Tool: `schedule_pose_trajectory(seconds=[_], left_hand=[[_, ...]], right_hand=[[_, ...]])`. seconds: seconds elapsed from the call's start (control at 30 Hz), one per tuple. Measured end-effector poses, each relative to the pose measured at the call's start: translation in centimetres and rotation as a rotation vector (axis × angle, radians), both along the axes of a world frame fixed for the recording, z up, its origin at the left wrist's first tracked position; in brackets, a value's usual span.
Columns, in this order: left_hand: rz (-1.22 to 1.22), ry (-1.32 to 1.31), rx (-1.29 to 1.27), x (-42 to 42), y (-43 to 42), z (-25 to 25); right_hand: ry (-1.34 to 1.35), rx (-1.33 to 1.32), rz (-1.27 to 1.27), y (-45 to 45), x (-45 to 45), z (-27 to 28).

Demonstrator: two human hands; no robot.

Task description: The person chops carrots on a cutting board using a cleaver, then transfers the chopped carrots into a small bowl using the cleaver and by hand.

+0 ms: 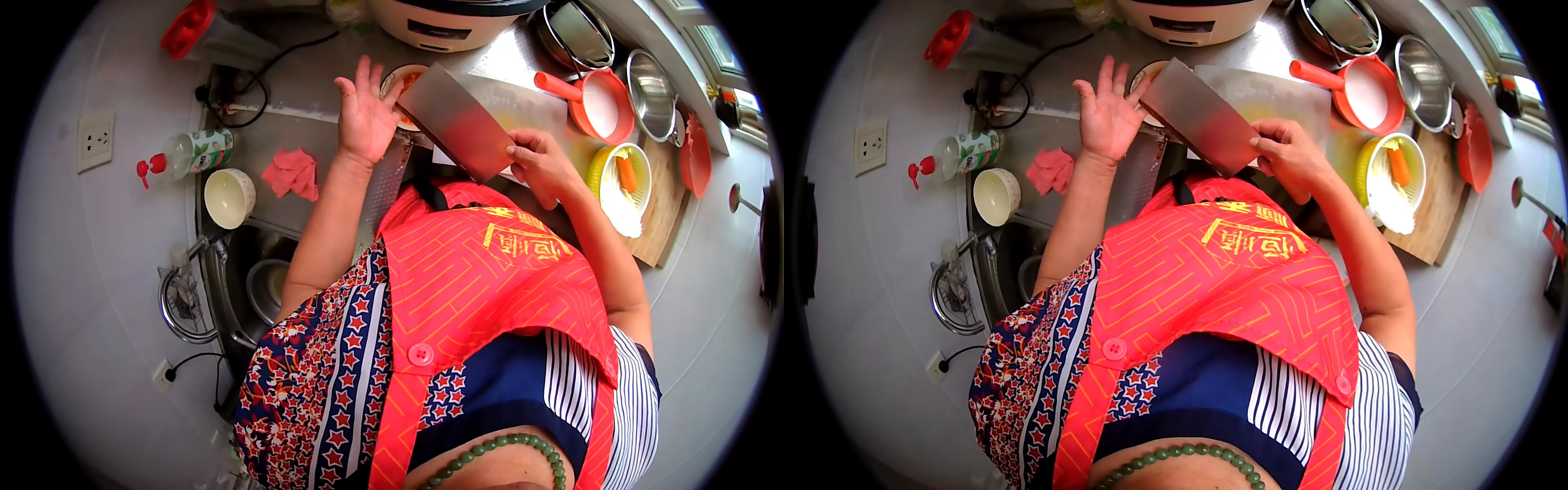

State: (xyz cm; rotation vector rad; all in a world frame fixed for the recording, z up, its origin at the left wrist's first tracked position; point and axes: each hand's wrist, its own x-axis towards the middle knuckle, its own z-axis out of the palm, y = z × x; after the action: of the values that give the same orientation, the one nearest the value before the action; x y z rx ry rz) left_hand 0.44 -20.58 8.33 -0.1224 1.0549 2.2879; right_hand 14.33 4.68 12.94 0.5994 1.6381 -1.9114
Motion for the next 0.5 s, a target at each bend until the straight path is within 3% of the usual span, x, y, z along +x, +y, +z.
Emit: schedule_pose_trajectory(seconds=[0.1, 0.2, 0.3, 0.5], left_hand=[[-0.047, 0.017, 0.035, 0.1, 0.0, 0.4], [-0.085, 0.075, -0.020, 0.2, -0.1, 0.4], [-0.203, 0.390, -0.171, 0.4, -0.1, -0.4], [-0.391, 0.631, -0.288, 0.4, 0.0, -0.6]], right_hand=[[0.009, 0.138, 0.014, 0.3, 0.1, -0.9], [-0.013, 0.103, -0.123, 0.6, 0.3, -0.8], [-0.020, -0.083, -0.103, 1.0, 0.1, 0.5], [-0.186, -0.270, -0.110, 0.7, -0.8, 1.6]])
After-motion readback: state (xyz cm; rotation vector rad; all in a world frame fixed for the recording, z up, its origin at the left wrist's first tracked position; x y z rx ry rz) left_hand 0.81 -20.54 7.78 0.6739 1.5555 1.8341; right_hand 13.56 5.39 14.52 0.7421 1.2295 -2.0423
